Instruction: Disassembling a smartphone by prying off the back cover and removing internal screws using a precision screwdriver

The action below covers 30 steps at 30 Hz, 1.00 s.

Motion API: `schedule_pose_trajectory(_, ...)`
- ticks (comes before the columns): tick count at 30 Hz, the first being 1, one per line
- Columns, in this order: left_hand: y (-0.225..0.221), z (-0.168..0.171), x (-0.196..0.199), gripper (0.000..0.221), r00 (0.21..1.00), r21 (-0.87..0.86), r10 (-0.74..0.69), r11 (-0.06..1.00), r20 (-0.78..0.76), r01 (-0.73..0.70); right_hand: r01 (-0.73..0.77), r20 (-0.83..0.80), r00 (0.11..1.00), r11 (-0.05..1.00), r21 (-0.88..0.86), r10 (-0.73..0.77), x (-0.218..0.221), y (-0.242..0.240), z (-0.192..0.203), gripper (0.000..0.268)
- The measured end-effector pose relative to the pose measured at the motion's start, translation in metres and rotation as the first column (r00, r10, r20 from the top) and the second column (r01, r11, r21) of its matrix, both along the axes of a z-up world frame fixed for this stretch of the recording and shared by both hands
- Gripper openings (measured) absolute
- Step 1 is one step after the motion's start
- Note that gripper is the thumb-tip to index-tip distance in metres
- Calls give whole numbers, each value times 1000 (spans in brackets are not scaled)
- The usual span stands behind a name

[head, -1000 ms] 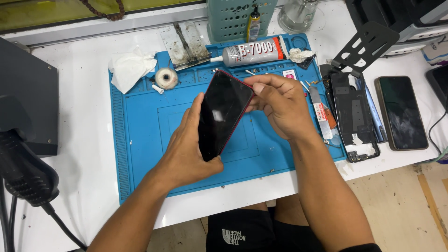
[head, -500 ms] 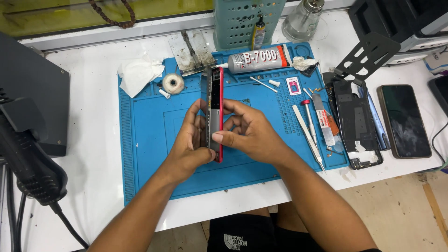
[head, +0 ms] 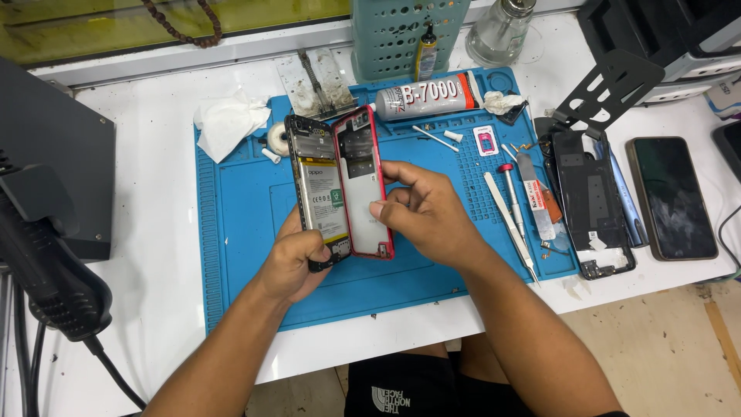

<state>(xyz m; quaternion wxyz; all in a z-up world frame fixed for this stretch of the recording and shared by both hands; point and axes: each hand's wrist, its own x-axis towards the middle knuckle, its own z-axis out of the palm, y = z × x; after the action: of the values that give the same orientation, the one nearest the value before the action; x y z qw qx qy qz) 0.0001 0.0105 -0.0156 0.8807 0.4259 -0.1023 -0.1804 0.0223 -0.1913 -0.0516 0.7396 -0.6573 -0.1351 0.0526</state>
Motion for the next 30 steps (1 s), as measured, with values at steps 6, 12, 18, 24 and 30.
schedule_pose_trajectory(6,6,-22,5,78,994,-84,9,996,-111,-19,46,19,999,999,18,-46,5,-6,16,48)
schedule_pose_trajectory(12,10,-19,5,78,989,-34,9,999,-146,-14,88,35,995,996,17,-89,3,-6,33,46)
schedule_pose_trajectory(18,11,-25,8,77,988,3,21,1000,-150,-21,135,65,989,991,-7,-135,3,-8,39,43)
schedule_pose_trajectory(24,9,-15,7,70,977,64,55,997,-206,-42,204,107,974,977,-55,-197,8,-11,32,41)
schedule_pose_trajectory(30,10,-16,6,62,972,45,71,997,-225,-63,235,163,963,964,-124,-214,11,-12,35,44)
